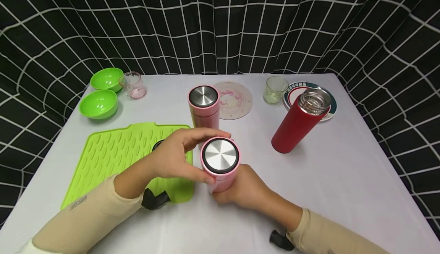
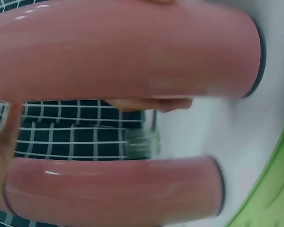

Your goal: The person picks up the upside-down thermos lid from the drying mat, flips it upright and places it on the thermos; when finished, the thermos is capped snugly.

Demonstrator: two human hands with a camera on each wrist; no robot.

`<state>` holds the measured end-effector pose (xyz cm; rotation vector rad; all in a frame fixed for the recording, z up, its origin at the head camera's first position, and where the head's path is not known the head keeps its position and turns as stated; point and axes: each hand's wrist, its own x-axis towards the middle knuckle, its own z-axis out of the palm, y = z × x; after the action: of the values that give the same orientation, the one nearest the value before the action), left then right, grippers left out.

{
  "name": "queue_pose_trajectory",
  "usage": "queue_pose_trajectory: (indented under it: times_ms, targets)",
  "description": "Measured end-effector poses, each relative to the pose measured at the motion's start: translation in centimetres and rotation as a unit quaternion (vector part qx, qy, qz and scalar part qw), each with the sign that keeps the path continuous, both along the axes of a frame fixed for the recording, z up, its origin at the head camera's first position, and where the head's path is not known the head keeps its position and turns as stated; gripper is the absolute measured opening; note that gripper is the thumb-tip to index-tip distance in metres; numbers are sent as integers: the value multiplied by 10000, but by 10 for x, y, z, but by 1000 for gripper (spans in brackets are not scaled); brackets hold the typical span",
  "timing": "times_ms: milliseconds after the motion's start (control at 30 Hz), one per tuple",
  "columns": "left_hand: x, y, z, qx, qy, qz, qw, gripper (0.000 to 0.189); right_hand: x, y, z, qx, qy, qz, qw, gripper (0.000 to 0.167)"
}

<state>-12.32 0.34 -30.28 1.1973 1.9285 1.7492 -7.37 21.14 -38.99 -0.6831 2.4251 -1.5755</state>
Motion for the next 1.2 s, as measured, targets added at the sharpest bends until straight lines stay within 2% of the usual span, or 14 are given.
queue_pose_trajectory:
  times_ms: [133,233,300,367,467,567,700,767,833,900,1000,1033,1100,1200]
  targets:
    - [16,3,2,-338,983,961,9899,81,2,-2,-3,31,182,137,9997,46]
    - [22,7,4,-175,946,1329,9865,78,1,-2,-2,55,136,151,9998,50]
    - [20,9,4,28,548,1176,9915,72,0,-1,-1,-3,9,193,9998,49]
    - [15,9,3,199,115,812,9964,71,-1,0,1,-79,-101,190,9997,51]
    - [5,10,2,244,-178,313,9991,73,-2,1,2,-132,-147,248,9995,51]
    - [-1,10,0,217,-258,31,9994,75,-4,2,2,-224,-197,298,9991,51]
    - [1,7,1,-64,15,107,9999,81,-3,3,2,-258,-136,345,9990,47]
    - [6,3,3,-211,347,368,9985,90,0,7,3,-173,-182,174,9995,45]
    - [11,-5,3,24,808,853,9931,83,5,15,4,-78,-336,-130,9993,48]
    - [12,-17,0,498,1098,1457,9819,72,8,25,4,-13,-508,-556,9972,56]
    - [5,-44,-6,1172,1227,2284,9587,48,3,36,5,-4,-678,-1033,9923,60]
    - [2,-53,-9,1211,1180,2444,9548,44,-1,38,6,41,-658,-1185,9908,60]
    - [-6,-71,-14,809,1022,2748,9526,42,-10,37,7,176,-694,-1538,9855,59]
    - [-17,-94,-21,-591,835,3163,9431,37,-27,34,9,397,-812,-2093,9737,59]
